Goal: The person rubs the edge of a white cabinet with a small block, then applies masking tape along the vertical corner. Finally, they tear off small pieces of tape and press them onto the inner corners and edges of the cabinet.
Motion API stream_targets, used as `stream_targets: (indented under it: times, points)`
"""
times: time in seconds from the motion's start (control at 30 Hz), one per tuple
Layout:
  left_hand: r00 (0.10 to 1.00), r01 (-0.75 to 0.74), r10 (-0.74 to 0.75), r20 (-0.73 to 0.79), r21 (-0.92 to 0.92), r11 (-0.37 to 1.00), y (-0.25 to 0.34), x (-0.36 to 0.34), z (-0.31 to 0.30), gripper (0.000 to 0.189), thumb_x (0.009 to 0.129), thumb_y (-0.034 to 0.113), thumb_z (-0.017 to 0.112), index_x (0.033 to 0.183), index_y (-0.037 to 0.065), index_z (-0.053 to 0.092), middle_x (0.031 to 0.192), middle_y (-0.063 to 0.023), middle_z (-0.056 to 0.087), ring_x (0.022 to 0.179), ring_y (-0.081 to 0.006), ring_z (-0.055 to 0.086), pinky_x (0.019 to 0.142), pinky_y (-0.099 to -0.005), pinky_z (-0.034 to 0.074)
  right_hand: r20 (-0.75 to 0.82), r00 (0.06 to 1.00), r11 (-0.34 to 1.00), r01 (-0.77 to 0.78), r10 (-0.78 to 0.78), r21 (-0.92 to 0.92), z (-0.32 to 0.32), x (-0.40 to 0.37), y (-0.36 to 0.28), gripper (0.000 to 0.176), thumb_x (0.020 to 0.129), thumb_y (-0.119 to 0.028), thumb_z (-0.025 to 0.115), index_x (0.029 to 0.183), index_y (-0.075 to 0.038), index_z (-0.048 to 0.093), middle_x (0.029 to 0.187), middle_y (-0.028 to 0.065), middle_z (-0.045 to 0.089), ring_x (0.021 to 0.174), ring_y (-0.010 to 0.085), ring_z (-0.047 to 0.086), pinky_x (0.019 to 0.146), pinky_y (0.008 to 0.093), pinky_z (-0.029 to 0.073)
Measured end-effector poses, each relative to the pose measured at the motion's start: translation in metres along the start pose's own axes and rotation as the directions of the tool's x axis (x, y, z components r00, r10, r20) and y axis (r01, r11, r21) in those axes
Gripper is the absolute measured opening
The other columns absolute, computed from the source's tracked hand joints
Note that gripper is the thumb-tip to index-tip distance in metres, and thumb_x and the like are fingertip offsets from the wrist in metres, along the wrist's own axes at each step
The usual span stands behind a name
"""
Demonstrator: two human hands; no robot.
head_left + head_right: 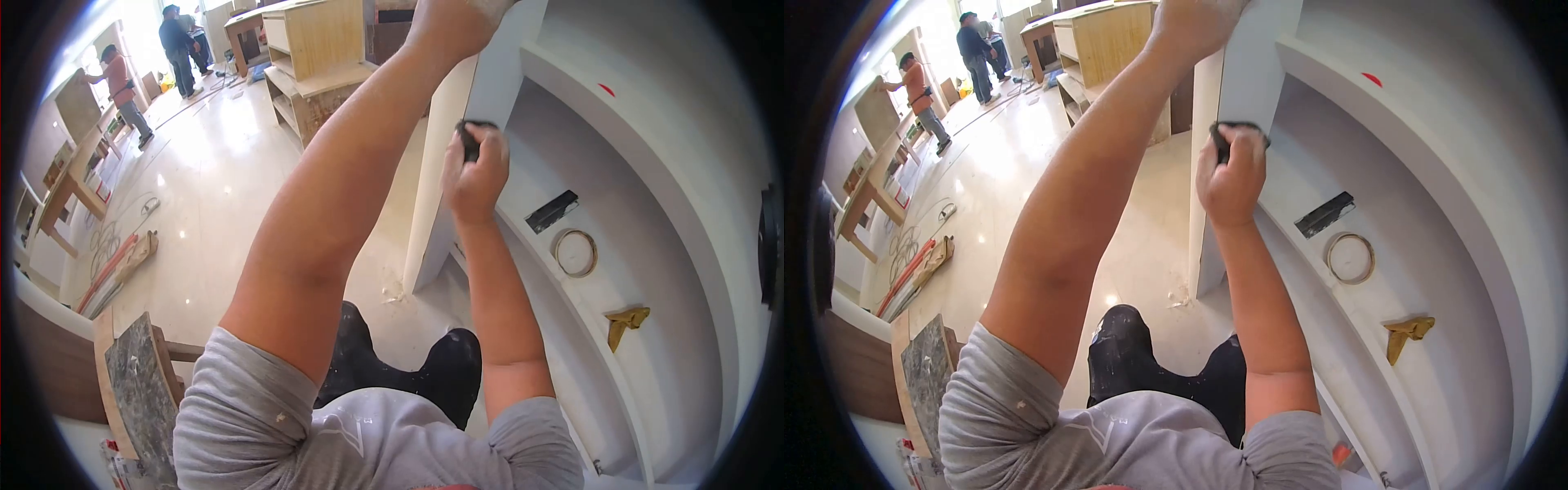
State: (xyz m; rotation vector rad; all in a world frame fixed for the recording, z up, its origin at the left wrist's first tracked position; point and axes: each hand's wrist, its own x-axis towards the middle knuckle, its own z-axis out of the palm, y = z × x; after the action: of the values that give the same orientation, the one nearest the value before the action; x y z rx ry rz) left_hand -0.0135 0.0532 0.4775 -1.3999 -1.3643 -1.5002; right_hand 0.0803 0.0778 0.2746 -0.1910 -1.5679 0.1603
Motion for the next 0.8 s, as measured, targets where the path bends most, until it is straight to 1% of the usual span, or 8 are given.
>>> stream_targets:
  times: [0.07, 0.13, 0.2, 0.3, 0.37, 0.4, 0.53, 0.8]
  points:
    - [0.997, 0.063, -0.061, 0.046, -0.035, 0.997, 0.01, -0.005, -0.013, 0.08, 0.094, 0.037, 0.067, 0.153, -0.005, 0.032, 0.145, -0.0325, 0.045, 0.136, -0.0456, 0.042, 0.116, -0.0482, 0.034, -0.009, 1.0, 1.0, 0.012, -0.012, -0.023, -0.002, 0.007, -0.004, 0.022, 0.08, 0.0, 0.072, 0.097, 0.0, 0.059, 0.094, 0.0196, 0.062, 0.087, 0.0402, 0.06, 0.079, 0.0469, 0.051]
    - [0.985, 0.068, -0.068, 0.156, 0.007, 0.998, 0.004, -0.009, -0.032, 0.057, 0.096, 0.041, 0.064, 0.134, 0.0, 0.054, 0.118, -0.0171, 0.065, 0.105, -0.0265, 0.06, 0.092, -0.038, 0.048, 0.034, 0.999, 0.999, 0.024, -0.022, -0.049, -0.005, -0.01, -0.001, 0.019, 0.08, 0.0, 0.07, 0.096, 0.0, 0.059, 0.093, 0.0195, 0.062, 0.087, 0.0407, 0.06, 0.078, 0.0472, 0.051]
    - [0.968, 0.136, -0.135, 0.213, 0.009, 0.991, -0.005, -0.029, -0.054, 0.052, 0.092, 0.044, 0.068, 0.121, 0.001, 0.067, 0.102, -0.0127, 0.073, 0.09, -0.0242, 0.068, 0.082, -0.0371, 0.054, 0.185, 0.944, 0.961, -0.275, 0.274, -0.02, -0.026, -0.03, -0.009, 0.016, 0.084, -0.005, 0.072, 0.095, 0.001, 0.062, 0.09, 0.0171, 0.065, 0.082, 0.0326, 0.064, 0.076, 0.041, 0.052]
    - [0.864, 0.424, -0.35, 0.362, -0.15, 0.893, -0.003, -0.123, -0.073, 0.044, 0.086, 0.039, 0.077, 0.113, 0.004, 0.072, 0.099, -0.0142, 0.07, 0.093, -0.0289, 0.068, 0.084, -0.0413, 0.052, 0.349, 0.574, 0.542, -0.818, 0.741, 0.194, -0.052, -0.01, -0.027, 0.021, 0.091, -0.017, 0.073, 0.097, 0.003, 0.068, 0.086, 0.0068, 0.069, 0.081, 0.0138, 0.063, 0.077, 0.0313, 0.052]
    - [0.941, 0.118, -0.041, 0.335, -0.213, 0.97, 0.021, -0.175, -0.08, 0.029, 0.084, 0.024, 0.081, 0.106, 0.006, 0.075, 0.095, -0.0115, 0.069, 0.094, -0.0274, 0.067, 0.086, -0.038, 0.053, 0.498, 0.5, 0.274, -0.845, 0.708, 0.459, -0.054, 0.018, -0.037, 0.024, 0.094, -0.021, 0.072, 0.099, 0.003, 0.069, 0.085, 0.0049, 0.069, 0.082, 0.0118, 0.062, 0.077, 0.0303, 0.052]
    - [0.967, 0.195, -0.143, 0.212, -0.252, 0.948, 0.024, -0.203, -0.07, 0.028, 0.083, 0.014, 0.081, 0.108, 0.006, 0.073, 0.1, -0.0124, 0.071, 0.099, -0.0271, 0.067, 0.09, -0.0369, 0.052, 0.572, 0.474, 0.111, -0.825, 0.67, 0.554, -0.053, 0.03, -0.04, 0.026, 0.096, -0.023, 0.071, 0.1, 0.003, 0.07, 0.085, 0.004, 0.068, 0.082, 0.0109, 0.062, 0.077, 0.0298, 0.052]
    - [0.922, 0.386, -0.386, 0.024, -0.103, 0.917, 0.013, -0.147, -0.083, 0.03, 0.084, 0.005, 0.075, 0.114, 0.004, 0.07, 0.104, -0.0138, 0.072, 0.105, -0.0279, 0.068, 0.091, -0.0363, 0.053, 0.281, 0.843, 0.848, -0.509, 0.458, 0.145, -0.041, 0.051, -0.004, 0.027, 0.099, -0.024, 0.067, 0.102, 0.003, 0.071, 0.083, 0.0036, 0.068, 0.08, 0.0119, 0.063, 0.075, 0.0266, 0.052]
    - [0.978, -0.121, 0.1, -0.182, -0.111, 0.986, -0.029, -0.12, -0.019, 0.026, 0.083, 0.004, 0.077, 0.109, 0.003, 0.071, 0.105, -0.0161, 0.069, 0.095, -0.0301, 0.068, 0.086, -0.0353, 0.054, 0.464, 0.615, 0.322, -0.76, 0.638, 0.565, -0.016, 0.096, 0.028, 0.019, 0.1, -0.022, 0.066, 0.098, -0.004, 0.069, 0.082, -0.0008, 0.064, 0.07, 0.0093, 0.054, 0.066, 0.0256, 0.047]
